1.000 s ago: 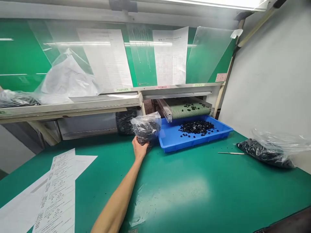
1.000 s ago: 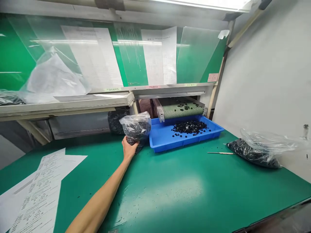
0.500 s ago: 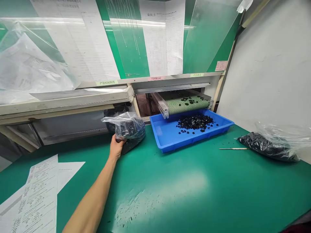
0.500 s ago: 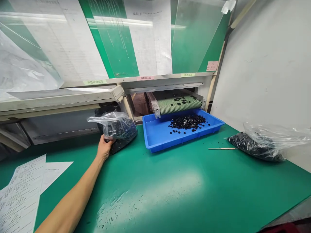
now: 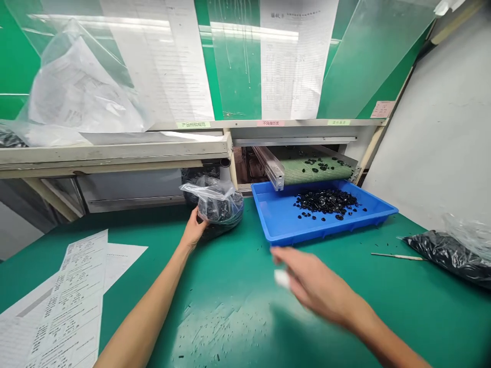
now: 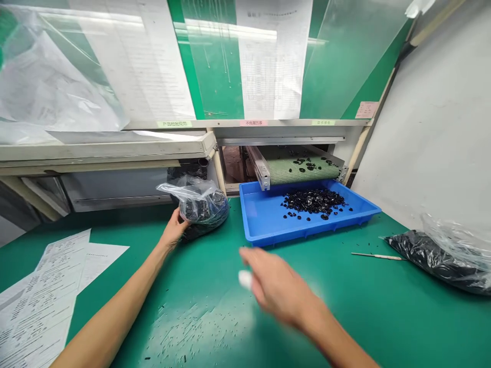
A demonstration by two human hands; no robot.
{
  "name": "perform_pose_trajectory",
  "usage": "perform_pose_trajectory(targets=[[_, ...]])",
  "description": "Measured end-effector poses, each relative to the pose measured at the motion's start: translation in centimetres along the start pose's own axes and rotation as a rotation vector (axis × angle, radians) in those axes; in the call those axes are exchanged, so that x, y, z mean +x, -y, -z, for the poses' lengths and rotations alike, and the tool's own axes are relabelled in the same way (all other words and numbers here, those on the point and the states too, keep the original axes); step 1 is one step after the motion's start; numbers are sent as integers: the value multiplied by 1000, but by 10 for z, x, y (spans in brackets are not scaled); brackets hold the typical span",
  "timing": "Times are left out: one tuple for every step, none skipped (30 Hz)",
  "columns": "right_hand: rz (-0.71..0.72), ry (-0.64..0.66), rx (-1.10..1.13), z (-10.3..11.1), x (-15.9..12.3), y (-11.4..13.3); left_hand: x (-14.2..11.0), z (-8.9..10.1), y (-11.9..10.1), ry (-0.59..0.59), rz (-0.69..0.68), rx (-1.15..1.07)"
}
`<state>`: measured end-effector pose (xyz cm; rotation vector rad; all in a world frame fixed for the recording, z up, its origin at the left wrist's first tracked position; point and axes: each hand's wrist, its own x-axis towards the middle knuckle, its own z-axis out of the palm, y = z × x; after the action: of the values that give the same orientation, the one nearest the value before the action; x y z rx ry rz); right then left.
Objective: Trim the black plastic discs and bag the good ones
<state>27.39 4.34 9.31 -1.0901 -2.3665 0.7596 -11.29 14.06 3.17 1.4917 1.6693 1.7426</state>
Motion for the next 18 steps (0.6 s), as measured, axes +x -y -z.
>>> perform_pose_trajectory(targets=[[37,-61,132,4,40,8,-1,0,-3,8,4,3],[47,-118,165,7,80,16,-1,2,-6,17,7,8],[49,-155,178,7,116,23,-2,5,-10,24,8,16],[44,-179,195,5,148,28,-4,8,-14,28,7,24],[44,-188,216,2,175,31,-6,11,-19,32,3,33],[50,-190,239,-2,195,33,-9,15,-25,34,-4,42],[53,-189,263,-6,209,33,-13,17,-31,35,-14,49],[50,-185,291,-11,219,32,-17,18,-38,35,-27,54],[41,-183,322,-15,226,31,-21,18,-44,30,-40,59],[23,-184,357,-19,231,29,-24,15,-50,21,-54,62],[0,-188,396,-21,235,28,-24,11,-55,3,-65,65],[-28,-196,438,-23,239,27,-21,6,-60,-22,-71,68],[-55,-207,481,-23,243,27,-16,0,-64,-53,-72,68],[-81,-221,526,-22,248,28,-7,-6,-68,-89,-67,65],[-103,-235,569,-21,253,29,4,-10,-71,-130,-59,57],[-121,-247,612,-19,259,32,17,-14,-74,-173,-50,46],[-132,-257,653,-16,266,34,31,-16,-76,-217,-42,32],[-139,-263,692,-14,272,37,45,-16,-78,-256,-37,18]])
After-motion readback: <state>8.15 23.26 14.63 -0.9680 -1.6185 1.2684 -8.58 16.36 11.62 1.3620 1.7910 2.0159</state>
